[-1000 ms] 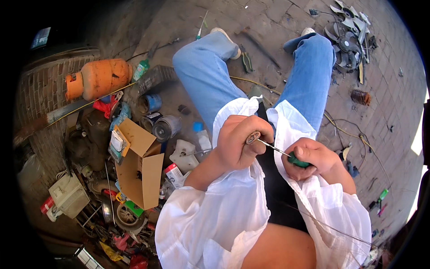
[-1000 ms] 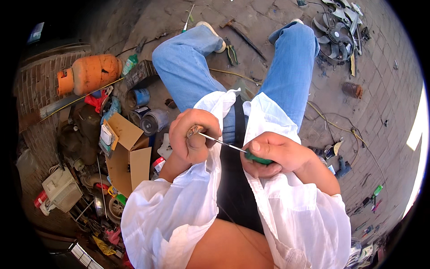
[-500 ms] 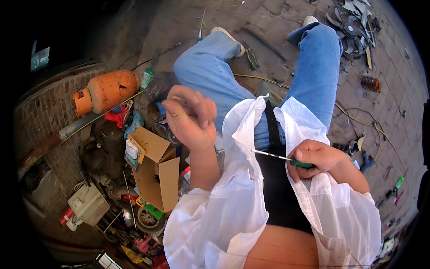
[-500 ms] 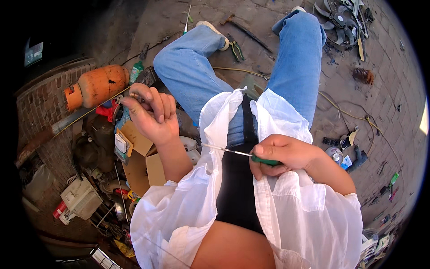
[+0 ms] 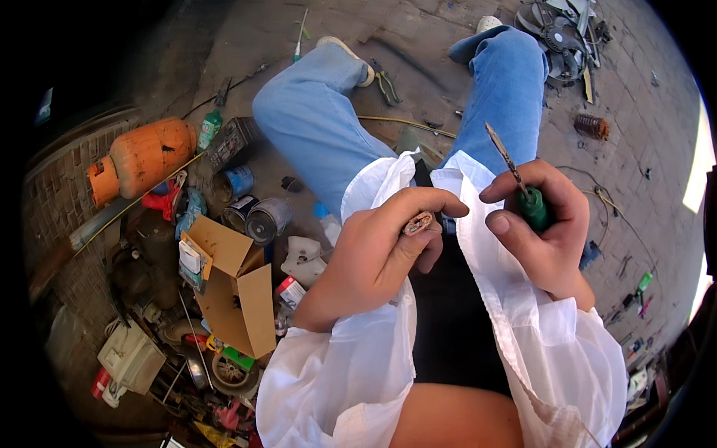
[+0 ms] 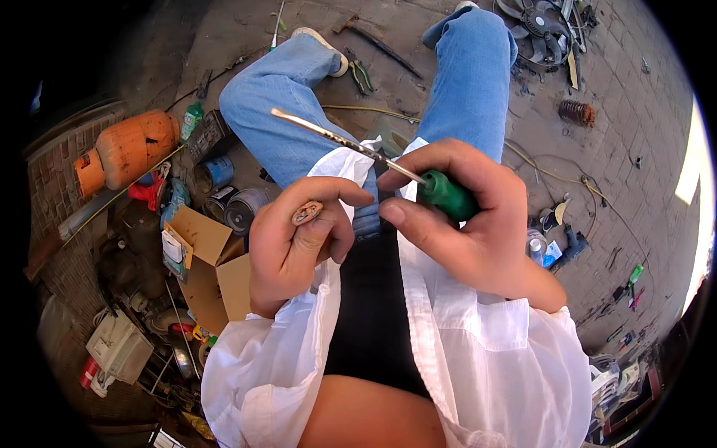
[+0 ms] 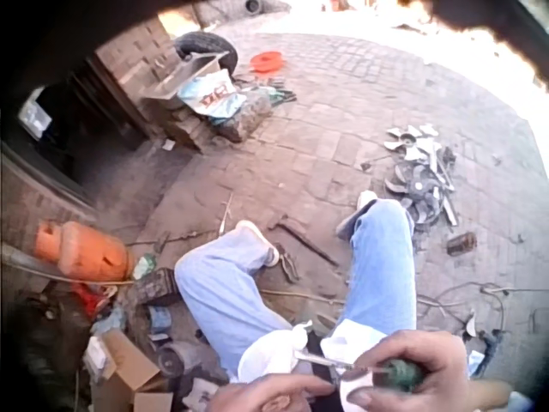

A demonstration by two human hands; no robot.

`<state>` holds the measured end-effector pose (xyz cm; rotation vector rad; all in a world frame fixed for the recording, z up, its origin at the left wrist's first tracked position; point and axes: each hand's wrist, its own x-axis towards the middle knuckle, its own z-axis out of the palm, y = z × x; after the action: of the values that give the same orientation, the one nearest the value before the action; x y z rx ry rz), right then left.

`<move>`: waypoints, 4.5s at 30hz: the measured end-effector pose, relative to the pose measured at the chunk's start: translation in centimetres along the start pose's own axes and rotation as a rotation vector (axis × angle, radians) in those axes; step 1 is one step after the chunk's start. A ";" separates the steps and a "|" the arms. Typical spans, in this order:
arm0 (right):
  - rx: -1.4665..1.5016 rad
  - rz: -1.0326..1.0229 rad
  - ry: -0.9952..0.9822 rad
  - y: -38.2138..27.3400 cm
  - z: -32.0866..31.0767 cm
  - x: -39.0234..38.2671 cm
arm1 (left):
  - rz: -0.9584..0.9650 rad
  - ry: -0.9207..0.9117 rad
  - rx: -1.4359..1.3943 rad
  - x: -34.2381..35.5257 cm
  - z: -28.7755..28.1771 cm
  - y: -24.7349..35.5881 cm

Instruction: The person sits on the ground and uses a hammer and screwdriver to repeatedly strike and pry at a small metal lock mechanism. They manipulate the lock with pliers and their hands, attempting to disassemble or adjust it.

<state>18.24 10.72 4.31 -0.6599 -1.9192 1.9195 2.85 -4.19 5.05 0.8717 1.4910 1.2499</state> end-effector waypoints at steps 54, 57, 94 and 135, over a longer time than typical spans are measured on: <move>-0.488 -0.139 -0.175 -1.7 -2.5 -0.5 | -0.094 0.084 -0.002 -1.2 0.5 -1.8; -0.512 -0.141 -0.173 -1.7 -2.7 -0.7 | -0.095 0.076 0.049 -1.3 0.4 -1.8; -0.381 -0.328 -0.165 1.6 1.0 0.1 | 0.396 0.166 0.827 -0.8 1.8 -3.7; 0.051 0.017 -0.159 0.8 2.3 -0.9 | 0.026 0.106 -0.067 -2.2 1.7 -2.9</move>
<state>17.79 8.34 3.52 -0.5243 -1.9552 2.0806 5.28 -6.45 2.67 0.7930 1.5160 1.3756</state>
